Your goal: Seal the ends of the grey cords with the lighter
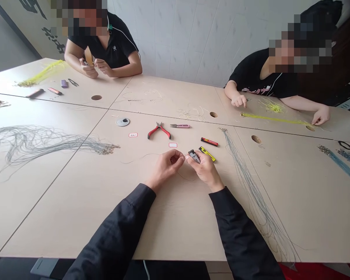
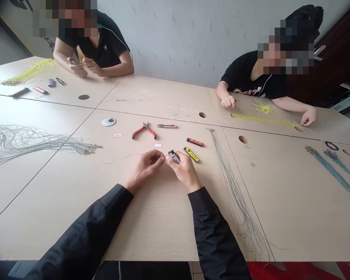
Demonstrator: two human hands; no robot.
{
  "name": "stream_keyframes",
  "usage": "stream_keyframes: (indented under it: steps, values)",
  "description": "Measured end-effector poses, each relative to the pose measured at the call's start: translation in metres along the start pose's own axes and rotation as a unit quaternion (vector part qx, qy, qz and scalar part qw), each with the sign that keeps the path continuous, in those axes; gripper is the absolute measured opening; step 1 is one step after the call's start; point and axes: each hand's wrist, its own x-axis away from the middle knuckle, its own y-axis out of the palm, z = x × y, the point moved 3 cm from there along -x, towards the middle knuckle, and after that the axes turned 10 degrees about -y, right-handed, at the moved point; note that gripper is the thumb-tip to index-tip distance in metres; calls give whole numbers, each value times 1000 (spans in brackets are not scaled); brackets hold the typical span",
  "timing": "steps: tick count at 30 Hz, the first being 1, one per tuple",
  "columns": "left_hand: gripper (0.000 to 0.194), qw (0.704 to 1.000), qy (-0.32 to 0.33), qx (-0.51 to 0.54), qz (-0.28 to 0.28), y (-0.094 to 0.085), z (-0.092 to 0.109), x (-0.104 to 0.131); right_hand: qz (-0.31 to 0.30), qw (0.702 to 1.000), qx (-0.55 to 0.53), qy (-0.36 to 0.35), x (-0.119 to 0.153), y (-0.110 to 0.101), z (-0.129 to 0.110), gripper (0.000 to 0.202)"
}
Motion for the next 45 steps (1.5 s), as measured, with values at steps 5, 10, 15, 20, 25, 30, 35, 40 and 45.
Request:
stream_keyframes:
  steps: [5, 10, 15, 20, 25, 30, 35, 40, 45]
  values:
    - [24, 1000, -7, 2, 10, 0, -3, -2, 0, 1000, -5, 2, 0, 1, 1, 25]
    - [24, 1000, -9, 7, 4, 1, -2, -1, 5, 1000, -7, 14, 0, 1, 2, 23]
    - [23, 1000, -1, -4, -8, 1, -1, 0, 8, 1000, 12, 19, 0, 0, 2, 23]
    - [22, 1000, 2, -26, 10, -1, -4, -2, -9, 999, 29, 13, 0, -1, 1, 20]
    - [26, 998, 28, -53, -12, 0, -2, -2, -25, 999, 30, 17, 0, -2, 0, 24]
    - [20, 999, 28, -31, -9, 1, -4, -2, -31, 999, 37, 17, 0, -3, 1, 26]
    - [26, 999, 25, -18, -7, 0, -1, -1, -30, 999, 29, 32, 1, -3, 3, 28]
    - [19, 999, 34, -14, -28, 1, 5, 1, -30, 999, 17, 33, 0, -5, 3, 28]
    - [19, 1000, 8, 12, -28, 1, 1, 0, -22, 999, 20, 34, 1, -4, 3, 27]
